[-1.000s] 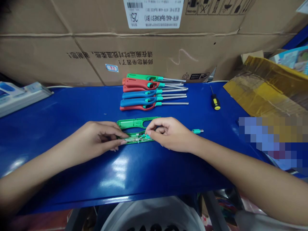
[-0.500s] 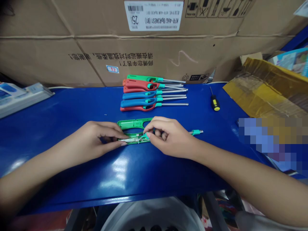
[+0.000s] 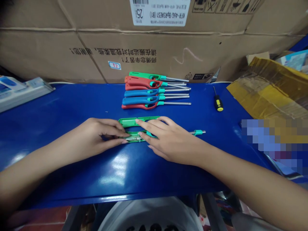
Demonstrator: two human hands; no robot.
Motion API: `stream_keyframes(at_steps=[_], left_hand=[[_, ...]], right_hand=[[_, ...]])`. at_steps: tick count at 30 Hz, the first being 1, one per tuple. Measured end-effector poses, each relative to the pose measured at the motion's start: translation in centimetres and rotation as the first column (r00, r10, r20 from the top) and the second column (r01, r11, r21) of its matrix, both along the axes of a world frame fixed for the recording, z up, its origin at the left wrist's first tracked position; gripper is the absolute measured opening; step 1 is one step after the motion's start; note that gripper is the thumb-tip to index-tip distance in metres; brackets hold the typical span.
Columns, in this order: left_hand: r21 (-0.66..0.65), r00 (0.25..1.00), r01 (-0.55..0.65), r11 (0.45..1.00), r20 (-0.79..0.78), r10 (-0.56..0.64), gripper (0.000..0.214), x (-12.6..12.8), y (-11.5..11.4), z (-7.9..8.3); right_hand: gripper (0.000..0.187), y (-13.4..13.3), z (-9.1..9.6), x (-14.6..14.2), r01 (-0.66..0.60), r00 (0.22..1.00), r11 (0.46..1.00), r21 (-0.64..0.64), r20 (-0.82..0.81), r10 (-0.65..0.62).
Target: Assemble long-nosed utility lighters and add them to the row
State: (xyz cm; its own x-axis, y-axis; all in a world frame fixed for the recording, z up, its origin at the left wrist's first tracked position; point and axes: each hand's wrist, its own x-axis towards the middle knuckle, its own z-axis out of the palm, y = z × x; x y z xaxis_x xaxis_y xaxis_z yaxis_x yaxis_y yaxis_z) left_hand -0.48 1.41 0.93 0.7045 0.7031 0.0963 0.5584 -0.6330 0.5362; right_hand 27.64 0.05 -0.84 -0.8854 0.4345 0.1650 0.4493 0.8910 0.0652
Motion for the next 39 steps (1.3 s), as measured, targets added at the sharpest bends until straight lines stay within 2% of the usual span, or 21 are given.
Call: stream_keyframes(at_steps=[4,8,16,23,30,35,39], left_hand=[[0.053,0.999,0.043,0.998,-0.006,-0.043,0.013,-0.1,0.1,0.0],[0.101,0.994,0.104,0.989,-0.025,-0.102,0.015,-0.3,0.2,0.0],[-0.017,0.992,0.120,0.993,-0.031,-0.121,0.023,-1.6,1.0,0.5],[0.043,0.999,0.034,0.998,0.037,-0.035,0.017,0.0,0.1,-0.4],[-0.086,0.984,-0.115,0.990,0.126,0.125,0.009,0.6,-0.2,-0.8],[-0.170,0.974,-0.149,0.974,0.145,0.174,0.008,0.5,-0.1,-1.0],[-0.187,0.972,-0.151,0.971,0.148,0.180,0.008,0.5,-0.1,-1.1]], right_hand=[[0.041,-0.5,-0.2,-0.3,-0.022,0.999,0.996,0.084,0.035,0.019],[0.044,-0.8,-0.6,-0.3,-0.032,0.997,0.994,0.107,0.074,0.025],[0.044,-0.3,-0.3,-0.1,0.031,0.999,0.999,-0.029,0.009,-0.031],[0.043,-0.3,-0.3,-0.1,0.025,1.000,0.999,-0.043,-0.002,-0.026],[0.041,-0.5,-0.1,-0.2,0.030,0.999,0.999,-0.044,-0.035,-0.032],[0.041,-0.5,0.1,-0.1,0.035,0.998,0.995,-0.092,-0.043,-0.039],[0.041,-0.5,0.2,0.1,0.039,0.998,0.991,-0.129,-0.048,-0.046]])
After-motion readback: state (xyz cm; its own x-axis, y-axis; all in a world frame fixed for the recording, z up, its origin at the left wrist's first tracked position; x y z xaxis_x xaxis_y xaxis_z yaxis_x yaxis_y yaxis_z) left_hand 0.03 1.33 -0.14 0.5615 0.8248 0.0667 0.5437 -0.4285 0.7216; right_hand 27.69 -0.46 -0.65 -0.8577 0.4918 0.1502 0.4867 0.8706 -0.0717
